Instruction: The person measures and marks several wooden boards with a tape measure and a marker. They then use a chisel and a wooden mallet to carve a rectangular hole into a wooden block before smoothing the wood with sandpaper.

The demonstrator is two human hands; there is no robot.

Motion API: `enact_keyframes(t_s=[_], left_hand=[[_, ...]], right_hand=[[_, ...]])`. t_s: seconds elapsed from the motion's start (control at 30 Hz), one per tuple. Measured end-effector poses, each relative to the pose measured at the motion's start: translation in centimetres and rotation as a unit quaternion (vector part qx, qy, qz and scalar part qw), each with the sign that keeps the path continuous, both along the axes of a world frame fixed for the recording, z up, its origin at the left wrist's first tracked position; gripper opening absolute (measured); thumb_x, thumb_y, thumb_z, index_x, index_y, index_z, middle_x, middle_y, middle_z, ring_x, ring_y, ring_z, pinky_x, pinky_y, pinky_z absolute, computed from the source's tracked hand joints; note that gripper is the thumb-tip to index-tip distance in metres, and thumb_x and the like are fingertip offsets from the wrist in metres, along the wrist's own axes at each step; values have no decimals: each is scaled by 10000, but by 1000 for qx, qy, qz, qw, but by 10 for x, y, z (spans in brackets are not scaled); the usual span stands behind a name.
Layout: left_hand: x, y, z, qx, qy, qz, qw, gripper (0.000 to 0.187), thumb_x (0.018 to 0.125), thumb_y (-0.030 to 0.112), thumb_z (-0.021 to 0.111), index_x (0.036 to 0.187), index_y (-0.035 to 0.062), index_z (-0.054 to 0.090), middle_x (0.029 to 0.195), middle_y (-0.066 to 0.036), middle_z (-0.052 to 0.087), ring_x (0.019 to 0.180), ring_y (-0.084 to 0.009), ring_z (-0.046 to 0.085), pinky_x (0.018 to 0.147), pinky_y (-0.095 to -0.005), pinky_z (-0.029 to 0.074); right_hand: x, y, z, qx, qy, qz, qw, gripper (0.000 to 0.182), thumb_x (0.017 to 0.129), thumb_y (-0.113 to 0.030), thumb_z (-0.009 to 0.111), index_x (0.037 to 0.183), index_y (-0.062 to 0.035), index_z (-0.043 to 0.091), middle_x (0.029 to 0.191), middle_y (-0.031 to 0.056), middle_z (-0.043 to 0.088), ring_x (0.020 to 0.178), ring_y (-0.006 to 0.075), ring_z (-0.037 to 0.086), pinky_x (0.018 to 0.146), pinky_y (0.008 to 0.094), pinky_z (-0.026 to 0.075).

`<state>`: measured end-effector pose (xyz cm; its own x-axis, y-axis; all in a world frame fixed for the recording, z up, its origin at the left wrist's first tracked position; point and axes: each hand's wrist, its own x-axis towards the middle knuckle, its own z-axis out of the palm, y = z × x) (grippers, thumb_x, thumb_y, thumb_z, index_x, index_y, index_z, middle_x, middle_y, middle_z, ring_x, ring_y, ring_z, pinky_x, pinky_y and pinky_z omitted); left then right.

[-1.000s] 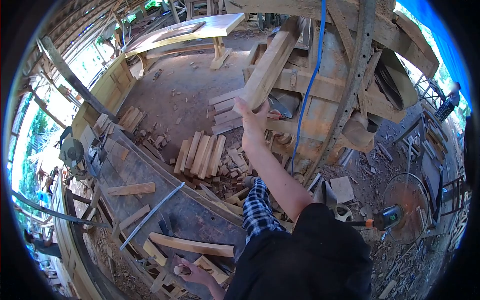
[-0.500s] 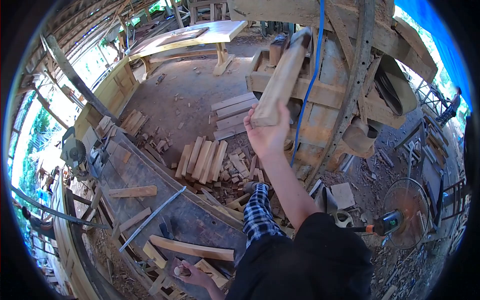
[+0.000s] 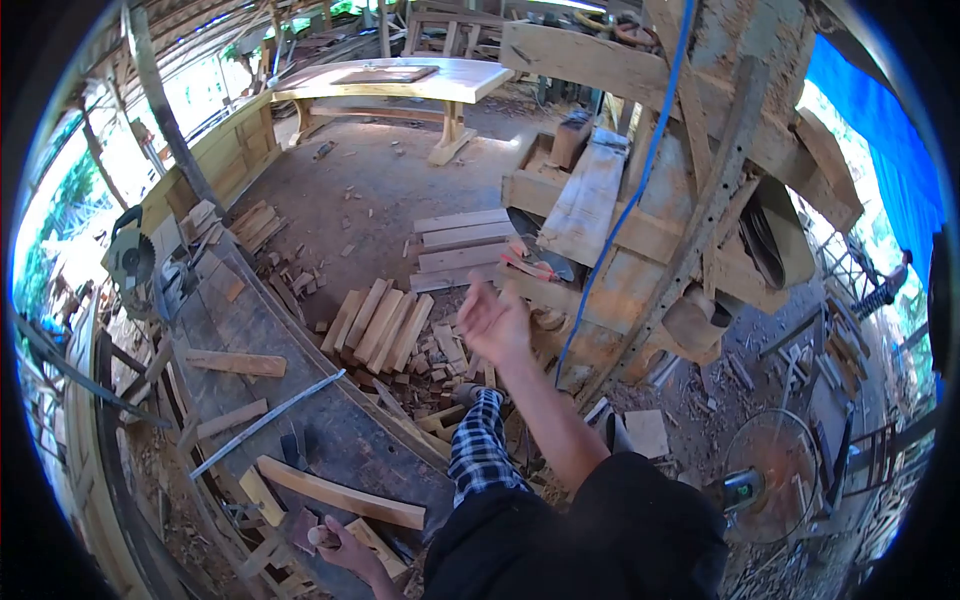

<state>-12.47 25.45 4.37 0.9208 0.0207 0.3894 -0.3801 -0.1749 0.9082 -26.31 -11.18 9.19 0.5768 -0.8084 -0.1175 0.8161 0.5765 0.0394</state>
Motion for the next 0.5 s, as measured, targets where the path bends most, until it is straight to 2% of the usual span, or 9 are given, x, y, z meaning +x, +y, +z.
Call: enact_keyframes(t_s=[0.1, 0.13, 0.2, 0.23, 0.3, 0.33, 0.4, 0.47, 0.5], left_hand=[[8, 16, -19, -8, 29, 8, 1000, 248, 951, 191, 637, 903, -33, 543, 782, -59, 541, 705, -139, 499, 630, -302, 422], [13, 23, -28, -7, 33, 17, 999, 248, 951, 191, 637, 903, -33, 543, 782, -59, 541, 705, -139, 499, 630, -302, 422], [20, 42, -49, -32, 107, 21, 993, 225, 952, 177, 630, 840, 6, 536, 749, -11, 495, 660, -100, 451, 567, -284, 370], [18, 44, -47, -61, 68, 3, 996, 239, 949, 157, 623, 768, 52, 509, 714, 35, 442, 628, -72, 400, 535, -268, 321], [6, 39, -26, -76, 88, 40, 992, 269, 944, 135, 617, 720, 72, 483, 690, 56, 426, 624, -62, 387, 538, -258, 316], [-1, 39, -9, -86, 129, 33, 987, 253, 937, 136, 627, 727, 78, 497, 671, 61, 425, 621, -59, 387, 540, -249, 313], [3, 47, -19, -89, 106, 61, 988, 226, 931, 140, 638, 739, 93, 530, 678, 65, 451, 637, -41, 412, 547, -233, 327], [1, 65, -29, -126, 150, 54, 979, 203, 928, 147, 646, 765, 72, 552, 714, 37, 525, 641, -48, 471, 594, -229, 407], [-3, 73, -23, -122, 156, 69, 978, 196, 925, 147, 651, 778, 68, 550, 723, 28, 541, 644, -54, 499, 604, -231, 422]], right_hand=[[45, 36, -64, -31, 103, 210, 972, 346, 978, -318, 515, 1137, -33, 628, 916, 46, 662, 849, 151, 643, 769, 325, 538], [59, 52, -85, -52, 141, 299, 942, 326, 971, -308, 541, 1148, -48, 626, 896, 33, 650, 844, 140, 637, 757, 311, 533], [77, 108, -75, -141, 281, 411, 856, 315, 968, -322, 552, 1144, -72, 626, 881, 24, 647, 858, 124, 638, 742, 308, 531], [85, 127, -82, -136, 281, 434, 845, 315, 968, -322, 552, 1144, -72, 626, 881, 24, 647, 858, 124, 638, 742, 308, 531], [96, 182, -99, -459, 399, 475, 636, 373, 926, -361, 601, 1197, -104, 598, 963, 82, 640, 900, 195, 645, 763, 374, 536], [96, 205, -102, -457, 378, 519, 616, 373, 926, -361, 601, 1197, -104, 598, 963, 82, 640, 900, 195, 645, 763, 374, 536], [97, 231, -109, -821, 384, 340, 251, 474, 857, -368, 661, 1251, -126, 558, 1101, 153, 596, 978, 307, 619, 799, 455, 528], [92, 253, -98, -851, 394, 304, 169, 589, 781, -355, 712, 1301, -158, 518, 1208, 193, 525, 1046, 387, 557, 840, 482, 504], [87, 260, -99, -860, 380, 281, 191, 597, 760, -323, 729, 1294, -155, 521, 1193, 182, 519, 1057, 390, 545, 845, 476, 503]])
